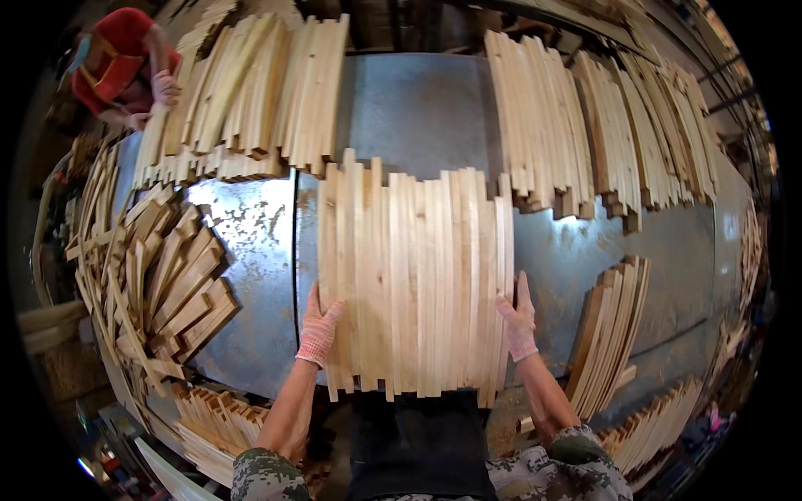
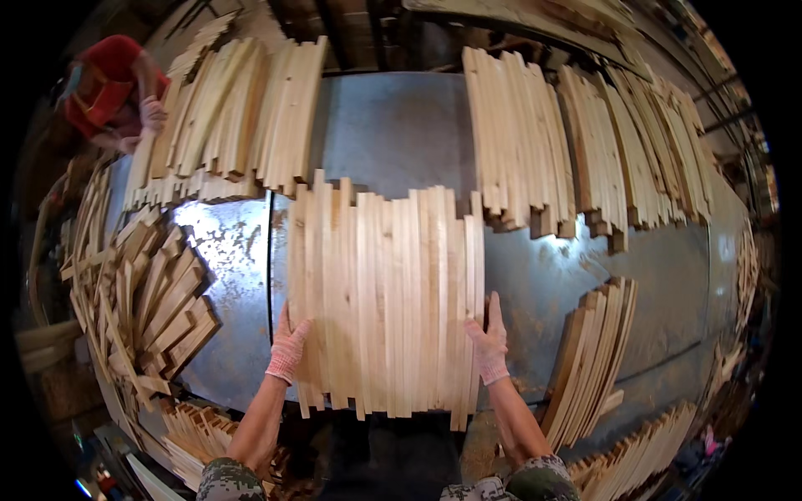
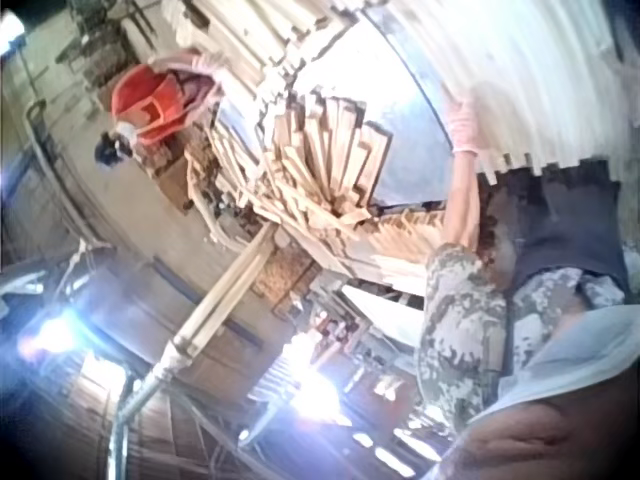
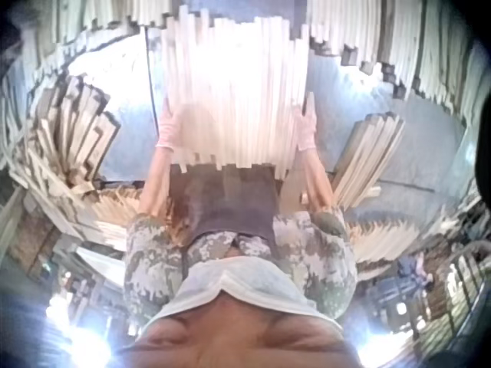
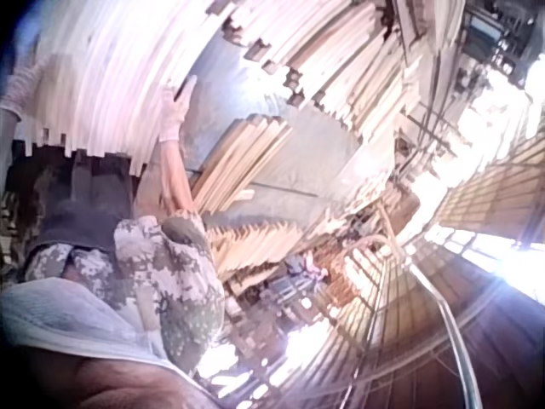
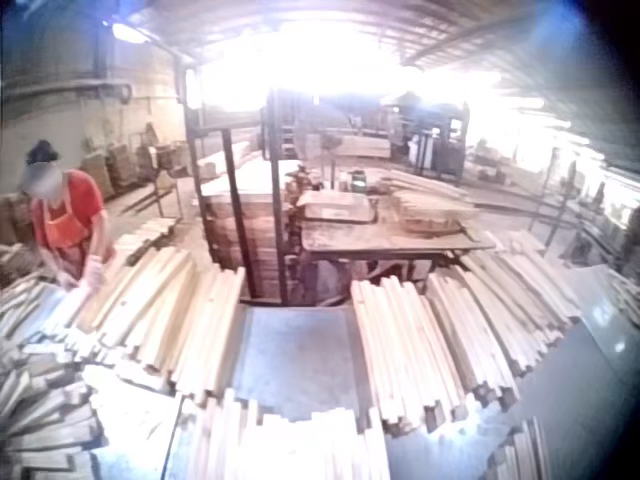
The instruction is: The person repeatedly picks up bundles of light-colored wooden slats from a metal table and places them onto a moving conveyor belt. The person wears pink gloves and a camouflage shirt while performing this repetitive stacking task in a workshop environment.
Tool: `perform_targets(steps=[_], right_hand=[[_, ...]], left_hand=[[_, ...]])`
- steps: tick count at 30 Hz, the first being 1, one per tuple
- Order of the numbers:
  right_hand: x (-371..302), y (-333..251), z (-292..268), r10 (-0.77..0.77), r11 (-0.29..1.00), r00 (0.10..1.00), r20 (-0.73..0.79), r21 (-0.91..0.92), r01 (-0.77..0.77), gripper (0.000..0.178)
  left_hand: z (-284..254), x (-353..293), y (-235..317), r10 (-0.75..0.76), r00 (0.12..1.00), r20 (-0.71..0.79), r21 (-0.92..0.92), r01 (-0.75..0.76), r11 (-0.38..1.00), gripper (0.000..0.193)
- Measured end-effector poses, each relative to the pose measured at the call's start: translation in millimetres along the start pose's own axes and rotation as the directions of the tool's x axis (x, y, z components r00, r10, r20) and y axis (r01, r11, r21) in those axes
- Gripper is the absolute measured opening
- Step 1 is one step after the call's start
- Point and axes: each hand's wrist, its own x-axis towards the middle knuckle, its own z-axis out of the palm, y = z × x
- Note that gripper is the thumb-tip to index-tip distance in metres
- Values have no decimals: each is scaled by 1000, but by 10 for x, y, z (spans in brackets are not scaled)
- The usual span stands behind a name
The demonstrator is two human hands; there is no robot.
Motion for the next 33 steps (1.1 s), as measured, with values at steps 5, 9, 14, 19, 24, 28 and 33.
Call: perform_targets(steps=[5,9,14,19,24,28,33], right_hand=[[166,-85,-112,327,931,945,23,-179,-318,81],[279,-113,-24,339,940,933,123,-75,-331,74],[-36,-299,-150,355,934,918,175,-20,-357,59],[-464,-307,-173,187,972,935,302,-193,-132,61],[-1680,-1124,1154,81,993,825,559,-112,-22,59],[-1645,-1226,1598,-51,987,707,706,-73,144,69],[-3508,-1158,2556,-11,979,360,933,-63,194,66]], left_hand=[[-53,47,57,-259,957,131,-80,270,959,78],[-131,-88,76,-265,949,173,-211,299,931,82],[-87,-577,41,-289,937,199,-306,339,890,78],[-424,-1318,-146,-137,982,127,-361,175,916,77],[-1402,-2592,111,21,985,-171,-310,-75,948,85],[-1914,-3605,8,103,940,-324,-475,-256,842,104],[-2787,-5317,-762,98,810,-578,-466,-427,775,104]])
